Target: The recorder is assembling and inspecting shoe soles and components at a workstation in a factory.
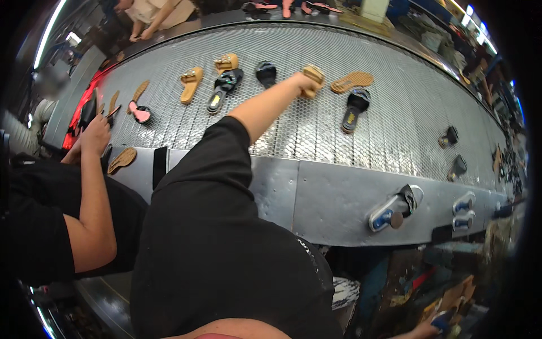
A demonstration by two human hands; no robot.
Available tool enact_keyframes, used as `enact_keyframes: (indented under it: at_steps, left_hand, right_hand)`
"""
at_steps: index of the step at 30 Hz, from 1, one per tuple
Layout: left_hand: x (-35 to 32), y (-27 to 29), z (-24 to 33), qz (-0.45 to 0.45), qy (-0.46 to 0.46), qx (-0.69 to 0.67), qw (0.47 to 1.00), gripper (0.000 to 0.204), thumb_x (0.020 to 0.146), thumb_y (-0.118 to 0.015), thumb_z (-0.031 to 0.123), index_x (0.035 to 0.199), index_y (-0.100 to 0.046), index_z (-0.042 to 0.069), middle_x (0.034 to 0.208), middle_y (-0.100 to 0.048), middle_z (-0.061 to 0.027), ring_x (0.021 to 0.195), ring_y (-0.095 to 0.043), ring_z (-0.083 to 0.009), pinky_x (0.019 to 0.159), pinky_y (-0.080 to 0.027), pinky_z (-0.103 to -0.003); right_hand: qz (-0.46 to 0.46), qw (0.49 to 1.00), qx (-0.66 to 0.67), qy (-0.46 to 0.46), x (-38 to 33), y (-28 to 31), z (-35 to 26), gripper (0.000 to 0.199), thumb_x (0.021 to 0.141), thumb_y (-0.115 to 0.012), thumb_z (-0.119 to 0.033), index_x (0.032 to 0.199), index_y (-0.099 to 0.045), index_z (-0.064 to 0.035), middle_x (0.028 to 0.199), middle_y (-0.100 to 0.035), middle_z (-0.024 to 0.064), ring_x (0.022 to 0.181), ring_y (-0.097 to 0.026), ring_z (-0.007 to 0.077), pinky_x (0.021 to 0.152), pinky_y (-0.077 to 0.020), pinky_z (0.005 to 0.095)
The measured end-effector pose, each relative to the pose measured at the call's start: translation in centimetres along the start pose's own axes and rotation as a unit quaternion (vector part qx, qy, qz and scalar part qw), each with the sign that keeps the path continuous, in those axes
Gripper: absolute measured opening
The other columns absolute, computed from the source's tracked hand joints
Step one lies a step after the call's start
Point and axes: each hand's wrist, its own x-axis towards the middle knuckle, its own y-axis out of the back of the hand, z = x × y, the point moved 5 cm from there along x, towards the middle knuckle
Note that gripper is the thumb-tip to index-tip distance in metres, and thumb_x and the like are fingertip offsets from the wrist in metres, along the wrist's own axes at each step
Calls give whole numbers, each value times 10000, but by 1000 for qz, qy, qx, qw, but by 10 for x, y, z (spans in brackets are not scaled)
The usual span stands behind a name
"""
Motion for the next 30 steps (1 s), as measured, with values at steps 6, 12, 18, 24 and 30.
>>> enact_keyframes:
  at_steps: [6, 12, 18, 24, 30]
  left_hand:
    - [-200, -85, 36, -321, -92, -445, 831, 453, 806, -613, 23, 1222, -477, -93, 1107, -611, -175, 964, -625, -240, 898, -529, -385]
    - [-450, -232, 11, -625, 247, -299, 677, 547, 789, -624, -72, 1299, -464, 42, 1151, -625, -196, 1027, -648, -269, 873, -551, -416]
    - [-366, -302, 40, -528, 106, -294, 790, 427, 822, -630, 7, 1215, -470, 62, 977, -635, -105, 938, -659, -247, 802, -559, -385]
    - [-444, -300, 17, -540, -26, -112, 834, 466, 964, -574, 280, 1326, -412, 36, 1026, -589, -54, 945, -567, -148, 872, -473, -333]
    - [-460, -287, 39, -640, -236, 135, 719, 443, 924, -626, 144, 1350, -523, 74, 1230, -572, -88, 982, -602, -162, 841, -487, -288]
  right_hand:
    - [140, 967, 205, 63, -70, -48, 76, 691, 699, -864, -290, 1215, -559, 53, 1199, -622, 191, 1053, -623, 309, 921, -488, 403]
    - [18, 767, 639, 52, -237, 24, -92, 555, 779, -690, 19, 1297, -491, 11, 1359, -527, 117, 1208, -504, 222, 1056, -371, 369]
    - [-104, 754, 636, 128, -311, 70, -142, 449, 694, -625, 40, 1068, -394, -51, 1358, -503, 197, 1364, -382, 366, 1146, -215, 461]
    - [-144, 760, 605, 190, -322, 70, -134, 529, 657, -701, 24, 1088, -405, -59, 1350, -506, 198, 1381, -367, 376, 1122, -276, 442]
    - [32, 819, 564, 103, -278, 66, -83, 522, 663, -758, -18, 1085, -453, -49, 1312, -554, 207, 1243, -508, 308, 1039, -389, 409]
